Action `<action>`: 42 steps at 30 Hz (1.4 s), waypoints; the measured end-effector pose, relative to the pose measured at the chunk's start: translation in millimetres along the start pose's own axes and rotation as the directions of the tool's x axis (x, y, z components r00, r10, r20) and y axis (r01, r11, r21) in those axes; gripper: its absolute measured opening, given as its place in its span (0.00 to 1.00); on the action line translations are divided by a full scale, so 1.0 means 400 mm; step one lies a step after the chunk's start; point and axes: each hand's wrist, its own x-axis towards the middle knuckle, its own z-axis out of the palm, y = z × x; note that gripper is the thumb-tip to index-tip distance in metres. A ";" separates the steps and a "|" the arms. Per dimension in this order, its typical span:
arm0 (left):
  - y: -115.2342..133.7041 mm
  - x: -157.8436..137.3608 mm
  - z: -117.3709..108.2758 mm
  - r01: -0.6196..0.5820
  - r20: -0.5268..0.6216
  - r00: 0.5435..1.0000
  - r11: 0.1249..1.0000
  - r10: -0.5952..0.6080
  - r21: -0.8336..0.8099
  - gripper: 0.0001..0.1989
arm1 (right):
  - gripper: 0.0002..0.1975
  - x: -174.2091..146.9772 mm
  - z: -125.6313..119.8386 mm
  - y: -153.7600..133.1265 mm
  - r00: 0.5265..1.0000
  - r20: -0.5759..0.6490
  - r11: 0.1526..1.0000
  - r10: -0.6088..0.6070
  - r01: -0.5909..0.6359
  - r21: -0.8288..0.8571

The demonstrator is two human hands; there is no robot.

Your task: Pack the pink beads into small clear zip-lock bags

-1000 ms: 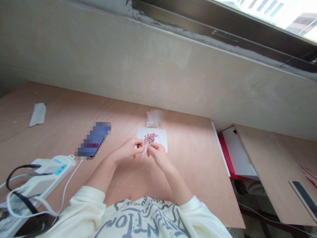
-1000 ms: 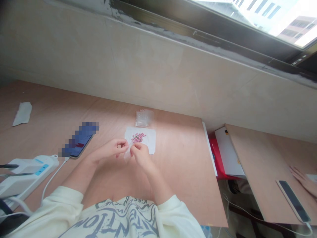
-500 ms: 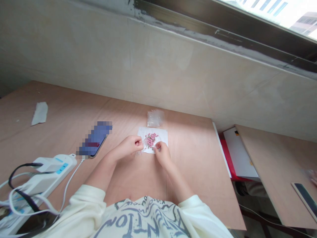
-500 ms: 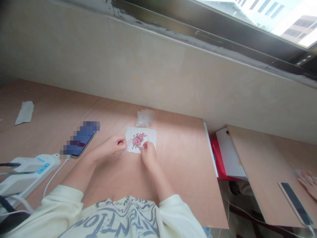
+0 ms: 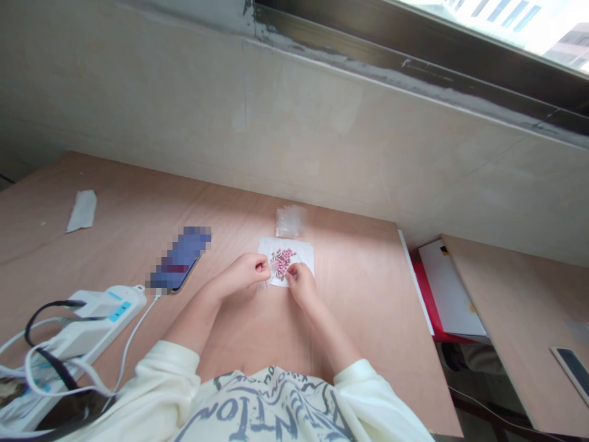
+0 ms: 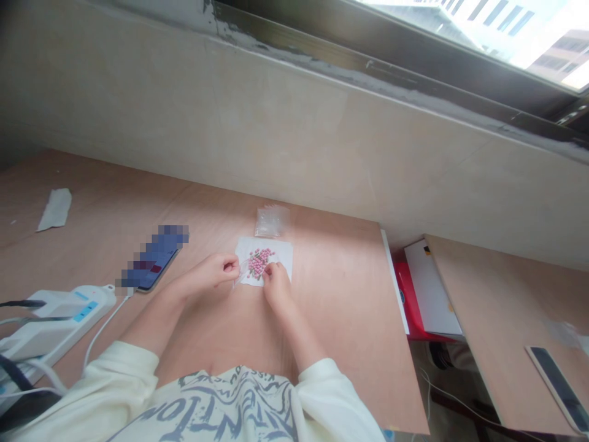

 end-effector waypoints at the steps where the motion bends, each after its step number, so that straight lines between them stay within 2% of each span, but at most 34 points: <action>1: 0.003 -0.001 0.001 0.002 -0.003 1.000 1.000 -0.002 -0.004 0.08 | 0.03 -0.001 -0.006 -0.008 1.000 -0.024 0.999 0.019 -0.018 0.028; 3: 0.011 -0.002 0.004 0.006 0.005 1.000 1.000 -0.006 -0.006 0.08 | 0.04 -0.005 -0.021 -0.033 0.997 -0.066 0.994 0.030 -0.022 0.110; 6: 0.021 -0.001 0.009 -0.001 0.029 1.000 1.000 0.000 0.007 0.08 | 0.05 -0.017 -0.040 -0.083 0.997 -0.062 0.979 -0.055 0.066 0.191; 10: 0.019 0.002 0.012 -0.020 0.029 0.999 0.999 0.019 0.038 0.10 | 0.03 -0.030 -0.043 -0.128 0.984 -0.035 0.971 -0.174 0.177 0.163; 15: 0.012 0.003 0.011 -0.072 0.062 0.996 0.996 0.069 0.046 0.12 | 0.03 -0.035 -0.041 -0.134 0.973 -0.048 0.966 -0.228 0.232 0.118; 20: 0.011 0.003 0.014 -0.102 0.081 0.992 0.995 0.101 0.006 0.13 | 0.05 -0.035 -0.040 -0.127 0.971 0.044 0.972 -0.234 0.234 0.010; 24: 0.008 0.001 0.010 -0.039 0.119 0.992 0.997 0.046 -0.060 0.14 | 0.08 -0.042 -0.049 -0.125 0.969 0.080 0.972 -0.234 0.233 0.017; 29: 0.017 -0.001 -0.004 -0.006 0.180 0.983 0.991 0.030 -0.132 0.14 | 0.11 -0.053 -0.088 -0.138 0.934 0.251 0.967 -0.253 0.254 0.031; 32: 0.021 -0.001 -0.015 -0.035 0.190 0.980 0.991 0.059 -0.129 0.14 | 0.09 -0.054 -0.120 -0.150 0.916 0.296 0.962 -0.270 0.265 0.058; 36: 0.020 0.001 -0.033 -0.101 0.256 0.957 0.986 0.133 -0.135 0.13 | 0.07 -0.045 -0.150 -0.154 0.886 0.295 0.931 -0.357 0.309 0.196; 38: 0.021 0.002 -0.039 -0.129 0.286 0.944 0.981 0.167 -0.147 0.13 | 0.07 -0.040 -0.150 -0.150 0.894 0.273 0.922 -0.355 0.286 0.261; 42: 0.026 0.001 -0.043 -0.147 0.270 0.945 0.977 0.185 -0.154 0.13 | 0.04 -0.032 -0.127 -0.140 0.951 0.167 0.914 -0.260 0.186 0.362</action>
